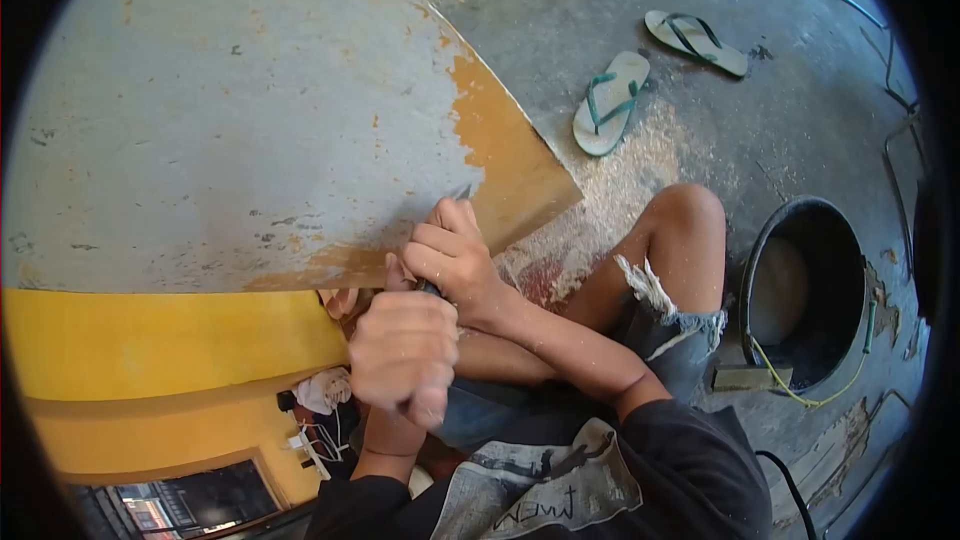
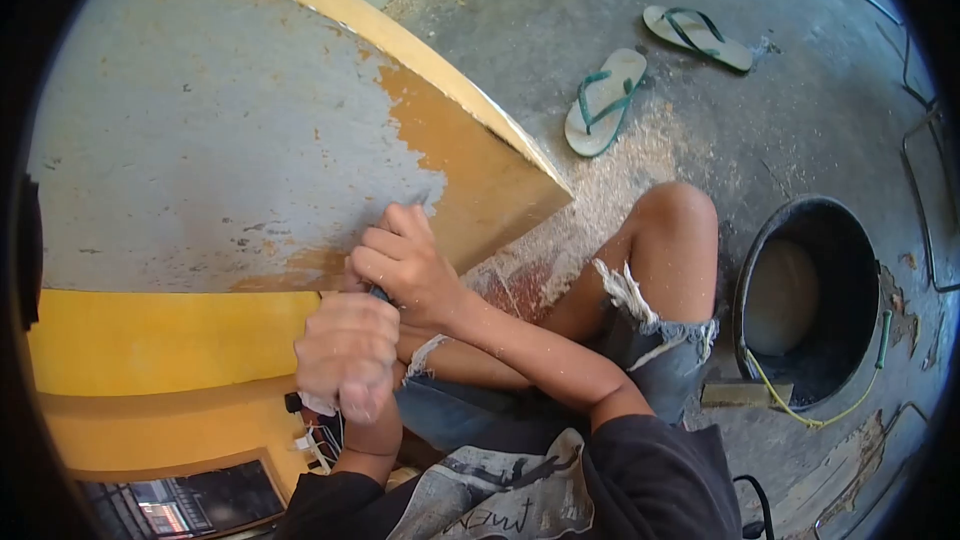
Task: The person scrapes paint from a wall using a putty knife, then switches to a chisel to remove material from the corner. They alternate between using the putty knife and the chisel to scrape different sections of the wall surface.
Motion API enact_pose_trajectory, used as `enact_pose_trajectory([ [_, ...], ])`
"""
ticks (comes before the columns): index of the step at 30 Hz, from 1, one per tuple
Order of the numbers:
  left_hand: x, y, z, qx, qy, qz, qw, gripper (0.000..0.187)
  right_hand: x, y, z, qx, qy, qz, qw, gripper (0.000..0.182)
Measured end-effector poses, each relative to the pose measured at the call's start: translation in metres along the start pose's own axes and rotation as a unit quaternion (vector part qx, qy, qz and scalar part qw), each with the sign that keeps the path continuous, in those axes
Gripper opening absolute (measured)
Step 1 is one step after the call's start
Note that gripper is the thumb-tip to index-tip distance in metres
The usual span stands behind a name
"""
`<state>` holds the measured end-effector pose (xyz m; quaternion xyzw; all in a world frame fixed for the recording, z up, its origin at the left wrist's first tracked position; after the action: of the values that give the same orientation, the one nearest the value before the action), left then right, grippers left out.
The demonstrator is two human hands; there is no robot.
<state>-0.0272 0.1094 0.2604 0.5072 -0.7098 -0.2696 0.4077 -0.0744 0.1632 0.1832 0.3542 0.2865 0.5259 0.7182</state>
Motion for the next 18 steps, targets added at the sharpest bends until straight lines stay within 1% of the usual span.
enact_pose_trajectory([
  [1, -0.003, -0.001, -0.002, -0.007, -0.003, 0.007, 1.000, 0.051, 0.001, -0.001, 0.004, 0.023, -0.030, -0.012, 0.999, 0.016],
  [2, -0.005, 0.000, -0.004, -0.020, -0.004, 0.013, 1.000, 0.050, 0.002, 0.000, -0.002, 0.028, -0.030, -0.011, 0.999, 0.016],
  [3, -0.001, -0.002, 0.010, 0.018, -0.040, -0.024, 0.999, 0.048, 0.001, -0.001, -0.009, 0.003, -0.034, -0.001, 0.999, 0.016],
  [4, 0.003, 0.004, 0.017, 0.002, -0.084, -0.012, 0.996, 0.048, 0.000, 0.000, -0.014, -0.018, -0.040, 0.006, 0.999, 0.016],
  [5, 0.001, 0.005, 0.012, -0.008, -0.060, 0.008, 0.998, 0.050, 0.000, 0.000, -0.011, -0.012, -0.016, 0.013, 1.000, 0.015],
  [6, -0.003, 0.003, 0.002, -0.008, -0.037, 0.029, 0.999, 0.051, 0.001, 0.000, -0.009, -0.014, -0.021, 0.010, 1.000, 0.015],
  [7, -0.005, -0.001, -0.006, 0.001, -0.041, 0.031, 0.999, 0.051, 0.000, -0.005, -0.001, 0.000, -0.031, 0.012, 0.999, 0.014],
  [8, -0.004, 0.000, -0.002, 0.037, 0.109, 0.009, 0.993, 0.051, 0.000, -0.002, 0.002, 0.029, -0.043, 0.013, 0.999, 0.013],
  [9, 0.002, -0.004, -0.001, 0.080, 0.263, -0.015, 0.961, 0.051, 0.001, -0.001, -0.008, 0.016, -0.003, 0.011, 1.000, 0.014],
  [10, 0.016, -0.014, 0.022, 0.118, 0.047, -0.064, 0.990, 0.048, -0.001, -0.004, -0.020, -0.019, -0.043, -0.005, 0.999, 0.014],
  [11, 0.018, -0.021, 0.024, 0.087, 0.021, -0.054, 0.995, 0.046, -0.005, -0.009, -0.019, -0.022, -0.024, 0.007, 0.999, 0.015],
  [12, 0.010, -0.007, 0.022, 0.052, -0.014, -0.038, 0.998, 0.044, -0.003, -0.005, -0.018, -0.023, -0.014, 0.014, 1.000, 0.016],
  [13, 0.009, -0.005, 0.019, 0.057, -0.020, -0.034, 0.998, 0.044, -0.001, -0.005, -0.015, -0.030, -0.020, 0.012, 0.999, 0.016],
  [15, 0.001, -0.006, -0.005, -0.028, -0.021, 0.002, 0.999, 0.045, 0.001, -0.002, 0.001, 0.018, -0.024, 0.019, 0.999, 0.016],
  [16, 0.006, -0.013, 0.013, 0.038, 0.091, -0.007, 0.995, 0.048, -0.001, -0.007, 0.000, 0.016, -0.017, 0.024, 0.999, 0.016],
  [18, 0.017, -0.016, 0.037, 0.093, -0.063, -0.030, 0.993, 0.051, -0.005, -0.010, -0.026, -0.046, -0.026, 0.021, 0.998, 0.015],
])
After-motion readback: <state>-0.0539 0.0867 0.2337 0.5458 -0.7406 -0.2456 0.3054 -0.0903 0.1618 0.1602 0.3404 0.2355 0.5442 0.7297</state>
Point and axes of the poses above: each hand's wrist, its own y-axis towards the middle knuckle, its own x-axis out of the back of the hand, z = x × y, the point moved 9 cm from there along y, towards the middle knuckle, and after that the axes turned 2 degrees about -y, right-handed, at the moved point
